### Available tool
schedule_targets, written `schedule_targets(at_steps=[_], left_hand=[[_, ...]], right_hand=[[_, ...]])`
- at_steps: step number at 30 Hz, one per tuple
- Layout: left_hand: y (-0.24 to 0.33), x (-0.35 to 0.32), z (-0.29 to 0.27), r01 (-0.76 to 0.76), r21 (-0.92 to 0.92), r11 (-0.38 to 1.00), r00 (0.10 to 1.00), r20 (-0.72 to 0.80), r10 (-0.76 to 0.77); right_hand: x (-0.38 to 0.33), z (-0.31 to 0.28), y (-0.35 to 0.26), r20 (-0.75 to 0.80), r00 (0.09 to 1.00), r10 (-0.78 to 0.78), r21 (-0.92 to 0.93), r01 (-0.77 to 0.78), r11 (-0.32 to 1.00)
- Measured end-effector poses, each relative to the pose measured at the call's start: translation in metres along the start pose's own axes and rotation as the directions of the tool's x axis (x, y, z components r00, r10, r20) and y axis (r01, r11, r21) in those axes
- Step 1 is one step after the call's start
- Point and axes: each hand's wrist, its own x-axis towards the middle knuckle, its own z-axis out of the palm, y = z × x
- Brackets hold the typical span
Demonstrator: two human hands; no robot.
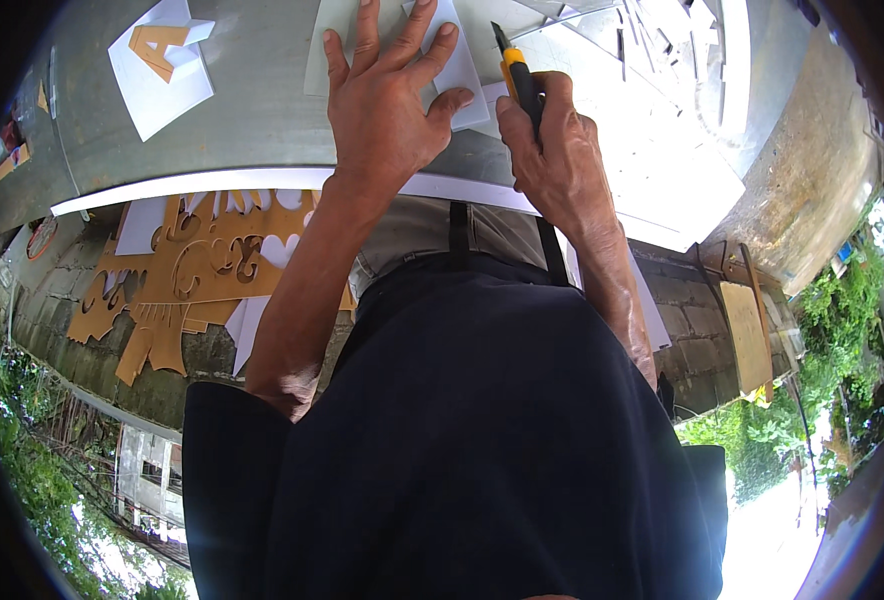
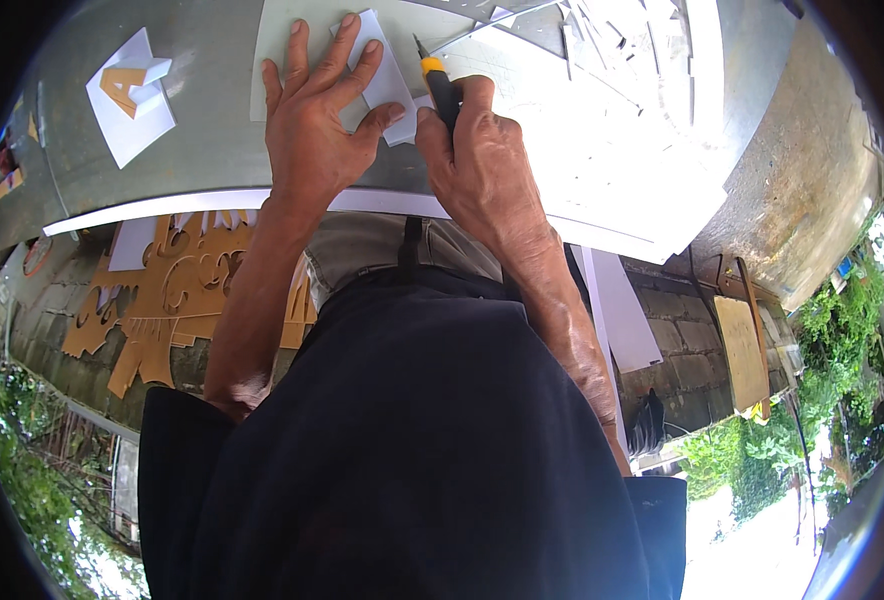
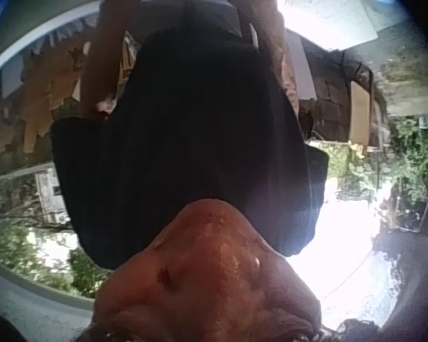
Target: Cutting and assembling 3D letters for a sign.
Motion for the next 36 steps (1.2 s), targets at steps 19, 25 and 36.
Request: schedule_targets(at_steps=[19,25,36], left_hand=[[0.009,0.003,-0.002,0.038,-0.02,0.999,0.999,-0.008,-0.038],[0.009,0.003,0.001,0.027,0.012,1.0,1.0,-0.012,-0.027],[0.012,0.001,0.002,0.036,0.032,0.999,0.999,0.0,-0.036]], right_hand=[[0.012,0.022,-0.004,-0.028,0.991,-0.135,-0.459,0.107,0.882],[0.014,0.026,-0.007,-0.035,0.987,-0.158,-0.505,0.119,0.855],[0.005,0.027,-0.017,0.007,0.996,-0.093,-0.541,0.082,0.837]])
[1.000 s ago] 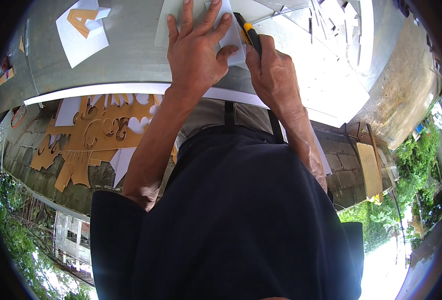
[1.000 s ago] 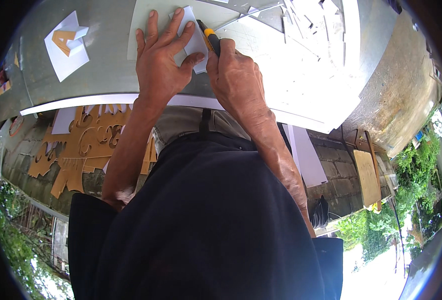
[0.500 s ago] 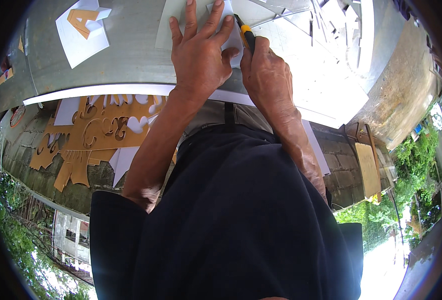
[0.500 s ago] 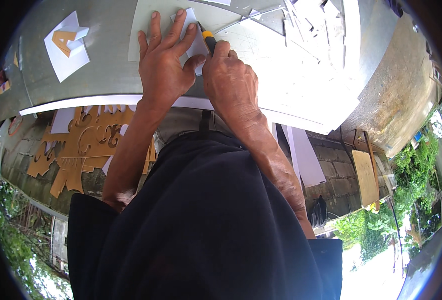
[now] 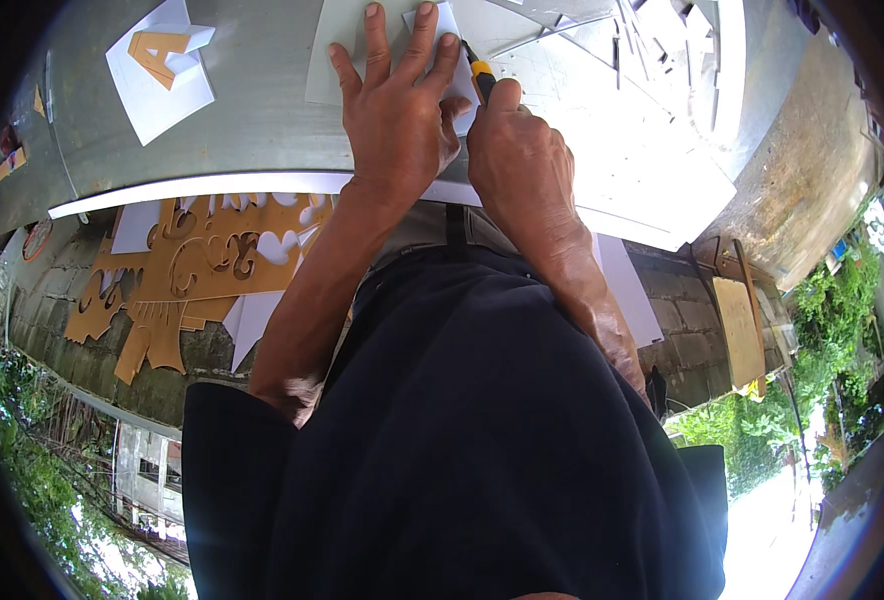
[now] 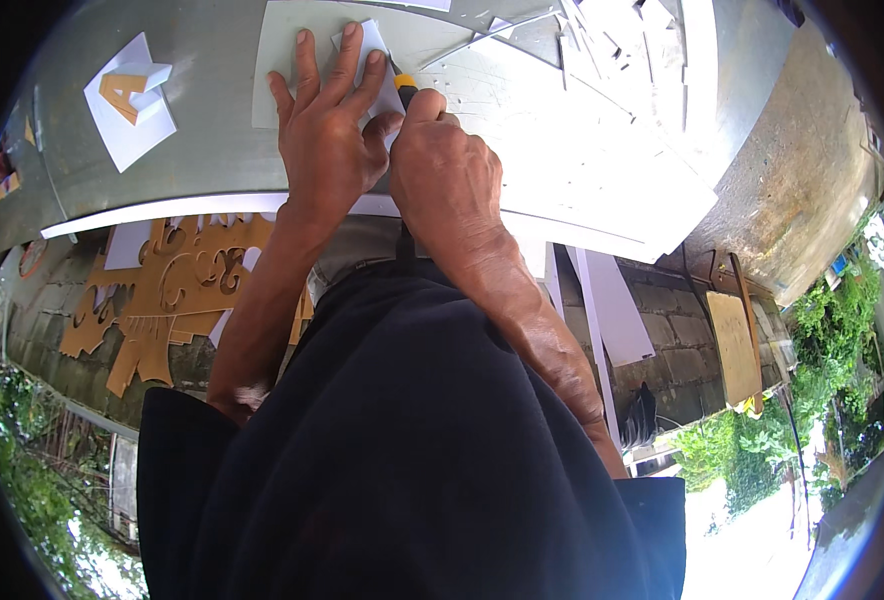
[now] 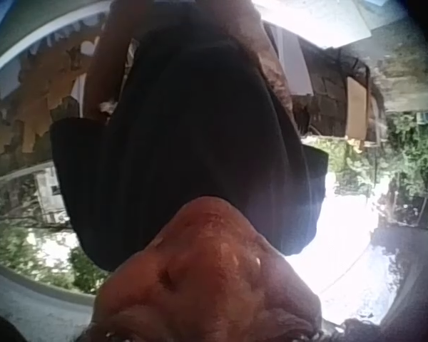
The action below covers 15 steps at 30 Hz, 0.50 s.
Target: Cutting and assembling 3D letters for a sign.
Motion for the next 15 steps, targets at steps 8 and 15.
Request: schedule_targets(at_steps=[8,15], left_hand=[[0.0,-0.001,0.002,0.004,-0.019,1.0,1.0,0.013,-0.004],[-0.004,-0.001,0.004,-0.027,-0.056,0.998,0.999,0.022,0.028]], right_hand=[[-0.007,0.002,0.003,-0.005,1.0,-0.007,-0.009,0.007,1.0],[-0.017,0.003,0.004,0.006,1.0,-0.009,-0.043,0.009,0.999]])
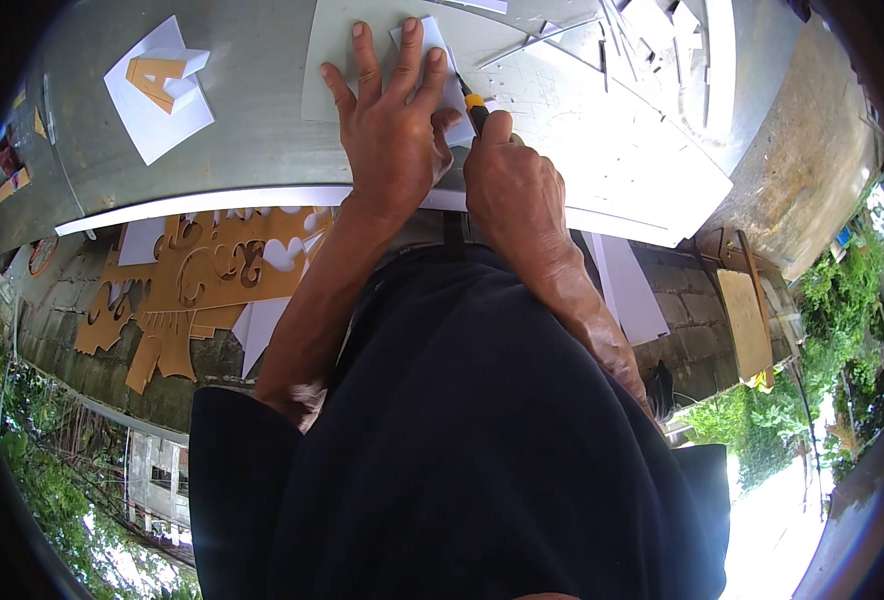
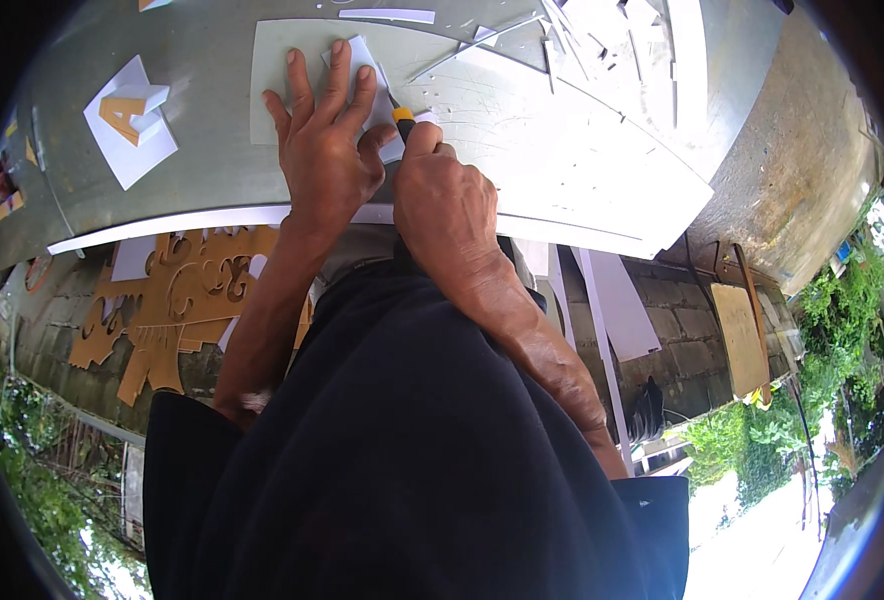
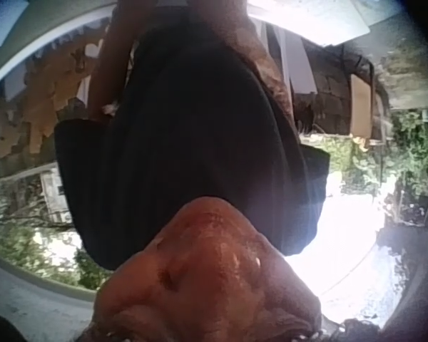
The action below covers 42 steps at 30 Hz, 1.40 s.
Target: Cutting and assembling 3D letters for a sign.
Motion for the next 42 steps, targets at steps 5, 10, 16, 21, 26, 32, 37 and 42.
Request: schedule_targets(at_steps=[5,10,16,21,26,32,37,42], left_hand=[[-0.001,0.0,-0.001,-0.004,-0.004,1.0,1.0,0.007,0.004],[0.004,0.003,-0.002,-0.002,0.017,1.0,1.0,-0.006,0.002],[0.0,-0.002,0.0,0.015,0.031,0.999,1.0,0.014,-0.015],[-0.002,-0.002,0.002,-0.016,-0.029,0.999,1.0,0.022,0.016],[-0.002,0.0,0.003,-0.033,-0.037,0.999,0.999,0.01,0.033],[-0.004,-0.001,0.003,-0.031,-0.017,0.999,0.999,0.019,0.031],[-0.002,0.0,0.003,-0.031,0.024,0.999,1.0,0.002,0.031],[-0.003,-0.001,0.004,-0.035,0.029,0.999,0.999,0.003,0.035]], right_hand=[[-0.004,0.0,0.0,0.054,0.998,0.027,0.008,-0.027,1.0],[-0.011,-0.001,0.001,0.003,0.999,0.038,-0.028,-0.038,0.999],[-0.017,0.006,0.001,0.025,0.999,0.041,0.0,-0.041,0.999],[-0.021,0.002,0.001,0.036,0.997,0.065,0.026,-0.066,0.997],[-0.022,0.003,0.0,0.022,0.997,0.073,0.026,-0.074,0.997],[-0.024,-0.003,-0.003,0.043,0.995,0.086,0.03,-0.088,0.996],[-0.022,-0.004,-0.003,0.041,0.996,0.079,0.016,-0.079,0.997],[-0.022,-0.008,-0.003,0.05,0.996,0.07,0.004,-0.071,0.997]])
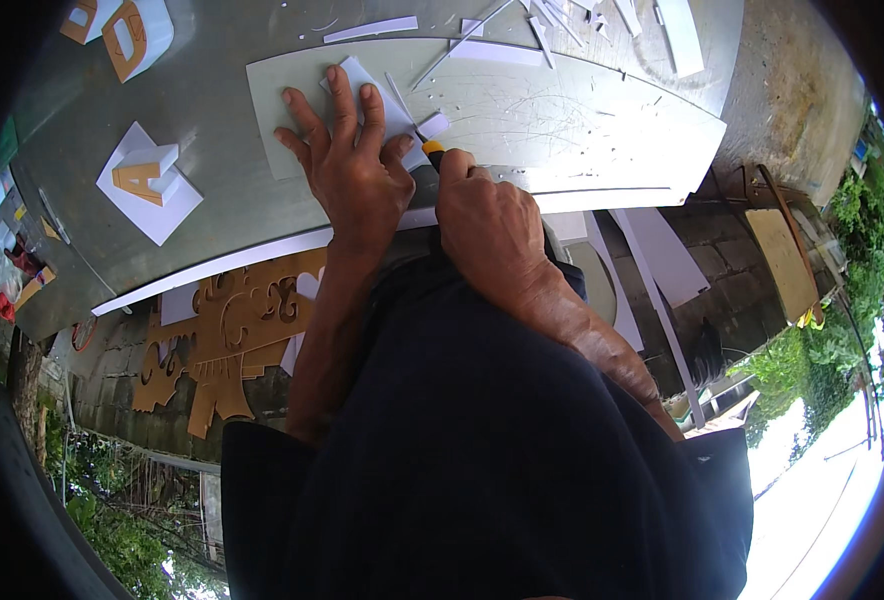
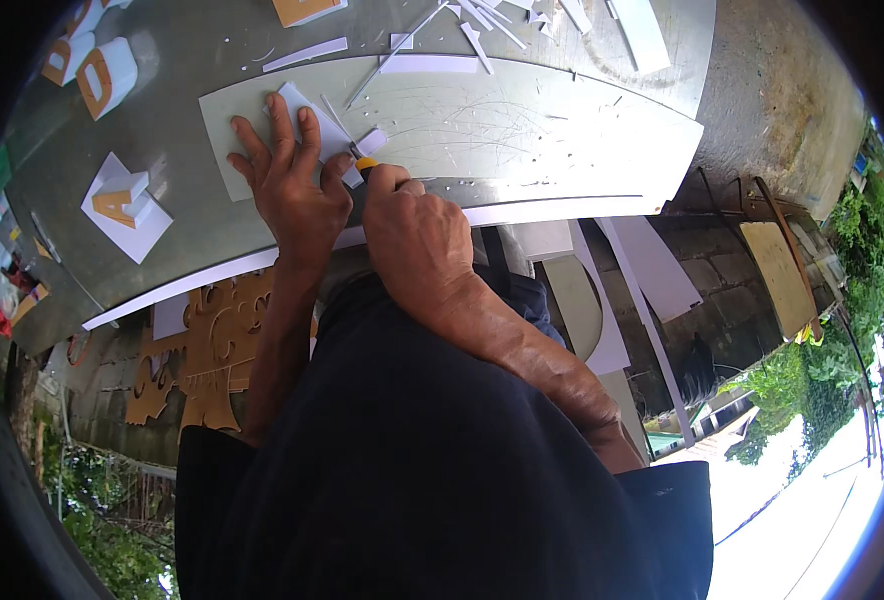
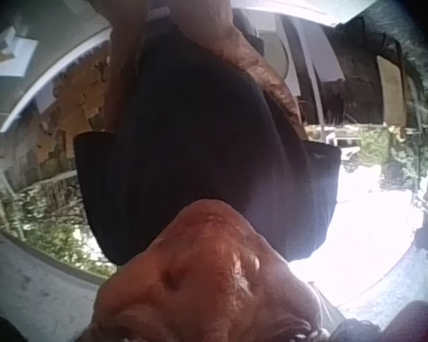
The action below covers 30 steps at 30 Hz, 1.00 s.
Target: Cutting and assembling 3D letters for a sign.
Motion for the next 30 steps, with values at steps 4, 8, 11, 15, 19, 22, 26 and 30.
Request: schedule_targets(at_steps=[4,8,11,15,19,22,26,30], left_hand=[[0.002,0.001,-0.001,0.004,0.0,1.0,1.0,0.018,-0.004],[-0.001,-0.003,-0.001,0.008,0.018,1.0,1.0,0.005,-0.008],[0.001,0.002,0.0,-0.007,-0.011,1.0,1.0,0.003,0.008],[0.0,0.002,0.0,-0.001,-0.04,0.999,1.0,0.009,0.001],[-0.002,-0.004,0.001,0.014,-0.023,1.0,1.0,0.005,-0.014],[0.002,0.001,0.001,0.003,-0.027,1.0,1.0,0.007,-0.002],[0.002,-0.001,0.002,0.015,-0.032,0.999,1.0,-0.012,-0.015],[0.002,-0.002,0.001,0.017,-0.03,0.999,1.0,-0.015,-0.018]], right_hand=[[-0.001,-0.002,-0.003,0.019,0.999,0.029,-0.002,-0.029,1.0],[0.002,-0.001,0.0,0.065,0.997,0.045,0.105,-0.052,0.993],[0.004,-0.017,0.011,0.128,0.988,0.09,0.268,-0.121,0.956],[0.005,-0.038,0.019,0.092,0.985,0.148,0.605,-0.174,0.777],[0.011,-0.025,0.018,-0.028,0.992,0.127,0.656,-0.078,0.751],[0.023,-0.016,0.018,-0.091,0.994,0.062,0.578,0.002,0.816],[0.037,-0.004,0.016,-0.156,0.986,-0.058,0.399,0.117,0.91],[0.041,-0.001,0.012,-0.161,0.986,-0.039,0.357,0.095,0.929]])
